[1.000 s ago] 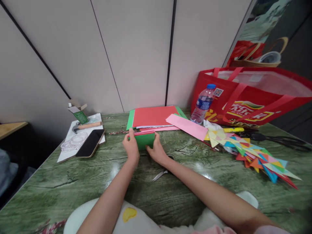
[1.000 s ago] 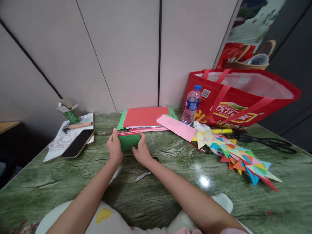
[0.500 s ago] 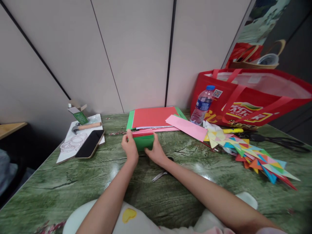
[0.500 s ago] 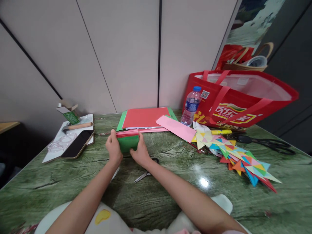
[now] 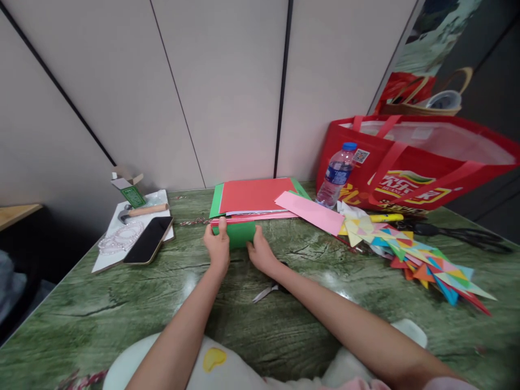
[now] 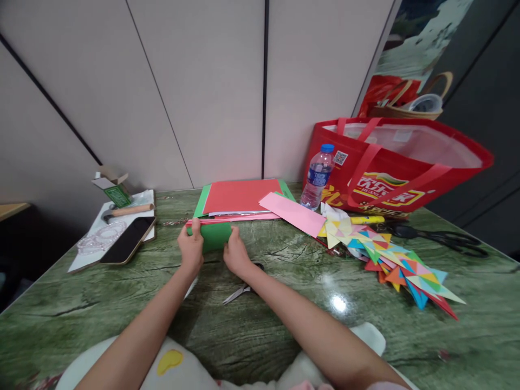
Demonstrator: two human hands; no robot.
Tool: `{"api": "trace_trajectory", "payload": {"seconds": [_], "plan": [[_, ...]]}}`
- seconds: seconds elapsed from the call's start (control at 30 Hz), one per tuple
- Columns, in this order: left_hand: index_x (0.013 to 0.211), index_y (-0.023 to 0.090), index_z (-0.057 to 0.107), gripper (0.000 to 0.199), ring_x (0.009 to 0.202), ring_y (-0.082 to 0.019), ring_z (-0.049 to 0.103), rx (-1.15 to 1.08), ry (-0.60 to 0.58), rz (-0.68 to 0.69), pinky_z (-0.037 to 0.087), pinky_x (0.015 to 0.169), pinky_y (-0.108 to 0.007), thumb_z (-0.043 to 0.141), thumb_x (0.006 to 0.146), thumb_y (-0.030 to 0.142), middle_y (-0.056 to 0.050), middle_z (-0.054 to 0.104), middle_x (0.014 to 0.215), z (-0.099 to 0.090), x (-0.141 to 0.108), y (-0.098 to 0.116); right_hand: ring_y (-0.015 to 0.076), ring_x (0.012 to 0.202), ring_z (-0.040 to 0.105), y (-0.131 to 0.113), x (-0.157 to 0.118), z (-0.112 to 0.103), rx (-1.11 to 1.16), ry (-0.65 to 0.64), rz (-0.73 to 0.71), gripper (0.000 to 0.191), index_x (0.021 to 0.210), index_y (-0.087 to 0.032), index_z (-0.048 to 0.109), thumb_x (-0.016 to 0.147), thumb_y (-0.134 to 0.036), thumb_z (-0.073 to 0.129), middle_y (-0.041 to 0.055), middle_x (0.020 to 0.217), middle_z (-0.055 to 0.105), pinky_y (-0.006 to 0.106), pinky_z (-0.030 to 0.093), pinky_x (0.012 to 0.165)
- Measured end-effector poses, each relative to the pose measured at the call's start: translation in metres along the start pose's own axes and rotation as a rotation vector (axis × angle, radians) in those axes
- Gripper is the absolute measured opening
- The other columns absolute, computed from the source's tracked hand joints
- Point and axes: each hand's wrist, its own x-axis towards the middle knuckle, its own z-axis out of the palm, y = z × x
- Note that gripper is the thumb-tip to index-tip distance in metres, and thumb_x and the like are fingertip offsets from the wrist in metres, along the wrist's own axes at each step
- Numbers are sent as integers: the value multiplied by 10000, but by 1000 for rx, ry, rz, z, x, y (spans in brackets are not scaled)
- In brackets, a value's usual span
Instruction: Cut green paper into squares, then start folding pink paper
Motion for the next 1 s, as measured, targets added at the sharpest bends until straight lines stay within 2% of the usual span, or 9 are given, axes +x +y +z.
{"api": "trace_trajectory", "payload": {"seconds": [0.13, 0.23, 0.4, 0.5, 0.6, 0.7, 0.8, 0.9, 1.0], "plan": [[796, 161, 541, 360, 657, -130, 500, -23, -172, -41, 406, 613, -252, 683, 561, 394, 6, 552, 721, -3, 6, 2, 249, 766, 572, 8, 9, -8, -12, -13, 49, 340, 989, -179, 378, 675, -64, 443, 92, 815, 571, 435, 465, 720], [788, 158, 565, 487, 659, -156, 559, -57, -375, -135, 462, 600, -282, 786, 360, 231, -10, 602, 735, -11, 13, 4, 235, 828, 572, 8, 18, -20, 5, -29, 61, 341, 987, -176, 394, 670, -88, 483, 86, 883, 581, 436, 484, 732], [743, 138, 548, 371, 437, -176, 575, -177, -589, -384, 495, 426, -339, 759, 442, 188, -14, 605, 551, -21, 16, 10, 147, 722, 615, -2, 26, -31, 49, -125, 53, 332, 1060, -201, 360, 747, -136, 450, 35, 924, 601, 303, 552, 527], [696, 128, 536, 306, 451, -158, 590, -262, -516, -462, 530, 462, -327, 740, 470, 98, -16, 614, 570, -23, 19, 12, 112, 577, 619, -11, 30, -35, 2, -181, 37, 314, 1059, -191, 386, 759, -135, 464, 8, 827, 625, 259, 541, 478], [669, 128, 518, 240, 520, -129, 599, -346, -314, -508, 556, 516, -301, 689, 535, 25, -1, 609, 621, -28, 33, 12, 106, 534, 616, -13, 39, -55, -126, -183, 14, 258, 1024, -178, 456, 769, -139, 478, 3, 757, 636, 254, 527, 514], [675, 145, 478, 215, 577, -69, 570, -408, -23, -556, 563, 587, -265, 594, 634, -32, 38, 572, 677, -39, 54, 6, 162, 686, 629, -6, 51, -96, -330, -106, -5, 205, 950, -179, 538, 753, -133, 510, 29, 755, 644, 321, 501, 676], [792, 160, 497, 231, 589, -60, 541, -415, 187, -660, 542, 567, -245, 523, 700, -51, 39, 549, 728, -47, 68, -2, 241, 938, 570, 10, 59, -146, -554, 17, 38, 268, 978, -154, 554, 712, -124, 553, 111, 956, 623, 391, 414, 838], [982, 142, 519, 191, 721, -112, 567, -422, 256, -736, 517, 605, -281, 520, 792, 136, -29, 568, 910, -47, 71, -11, 313, 1055, 480, 27, 60, -183, -743, 79, 127, 401, 1059, -116, 520, 677, -196, 612, 178, 1075, 557, 443, 358, 877], [1070, 135, 507, 286, 819, -148, 569, -410, 245, -767, 502, 661, -319, 487, 823, 279, -70, 557, 1015, -43, 69, -15, 341, 1077, 442, 39, 58, -196, -871, 49, 187, 655, 1159, -117, 451, 591, -330, 699, 196, 1126, 517, 440, 362, 858]]}}
